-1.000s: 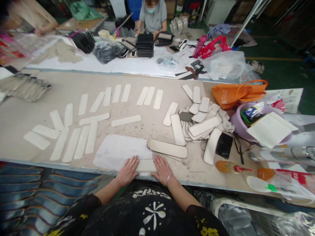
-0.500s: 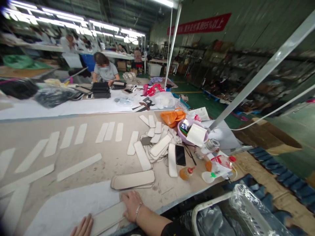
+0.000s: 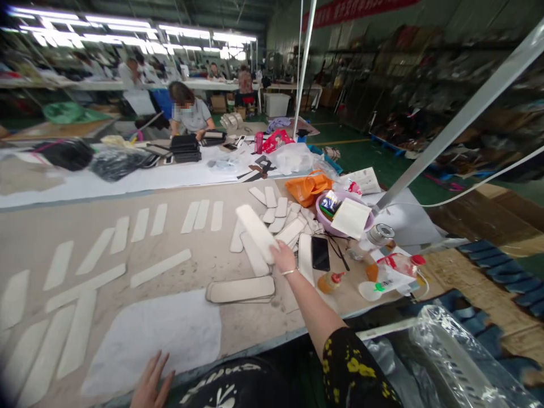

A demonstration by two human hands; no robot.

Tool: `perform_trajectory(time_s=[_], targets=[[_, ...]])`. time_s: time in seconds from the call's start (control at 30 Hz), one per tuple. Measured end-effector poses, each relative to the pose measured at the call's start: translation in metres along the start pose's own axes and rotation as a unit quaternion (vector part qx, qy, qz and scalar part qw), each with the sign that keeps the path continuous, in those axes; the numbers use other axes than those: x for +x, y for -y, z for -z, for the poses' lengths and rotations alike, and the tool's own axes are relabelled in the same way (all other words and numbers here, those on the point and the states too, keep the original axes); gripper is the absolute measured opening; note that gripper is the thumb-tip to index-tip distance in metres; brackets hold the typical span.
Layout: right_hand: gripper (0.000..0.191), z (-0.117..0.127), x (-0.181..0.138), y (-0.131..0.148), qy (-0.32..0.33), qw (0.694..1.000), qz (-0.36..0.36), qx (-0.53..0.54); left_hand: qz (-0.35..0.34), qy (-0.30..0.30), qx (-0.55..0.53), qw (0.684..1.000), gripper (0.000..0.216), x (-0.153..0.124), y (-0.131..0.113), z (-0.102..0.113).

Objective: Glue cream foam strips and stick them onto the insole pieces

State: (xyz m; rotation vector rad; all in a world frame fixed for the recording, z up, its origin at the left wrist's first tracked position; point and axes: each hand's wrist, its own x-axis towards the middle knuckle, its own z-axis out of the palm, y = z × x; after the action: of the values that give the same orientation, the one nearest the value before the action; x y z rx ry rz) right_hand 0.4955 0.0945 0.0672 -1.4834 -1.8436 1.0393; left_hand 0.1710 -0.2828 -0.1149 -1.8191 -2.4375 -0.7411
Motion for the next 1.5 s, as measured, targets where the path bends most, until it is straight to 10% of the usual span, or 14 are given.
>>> perform_trajectory(time_s=[0.17, 0.4, 0.9, 1.27, 1.5], targets=[[0.043, 0.013, 0.029, -0.019, -0.109, 0.984, 0.051, -0.134, 0.028, 0.06, -0.006, 0.998, 0.043, -0.007, -0.014, 0.002], [0.06, -0.07, -0.038, -0.051, 0.205, 0.907, 0.199, -0.308, 0.014, 0.084, -0.039, 0.996, 0.034, -0.028, 0.007, -0.006], [0.087, -0.086, -0.055, -0.05, 0.224, 0.9, 0.241, -0.287, 0.04, 0.064, -0.039, 0.996, 0.038, 0.0, 0.005, 0.024], [0.08, -0.151, -0.122, -0.036, 0.306, 0.895, 0.244, -0.214, -0.016, 0.078, -0.068, 0.995, 0.039, 0.101, -0.014, 0.032], [0.051, -0.152, -0.122, -0.041, 0.252, 0.943, 0.169, -0.137, -0.088, 0.131, -0.04, 0.987, 0.032, 0.235, -0.01, 0.032]])
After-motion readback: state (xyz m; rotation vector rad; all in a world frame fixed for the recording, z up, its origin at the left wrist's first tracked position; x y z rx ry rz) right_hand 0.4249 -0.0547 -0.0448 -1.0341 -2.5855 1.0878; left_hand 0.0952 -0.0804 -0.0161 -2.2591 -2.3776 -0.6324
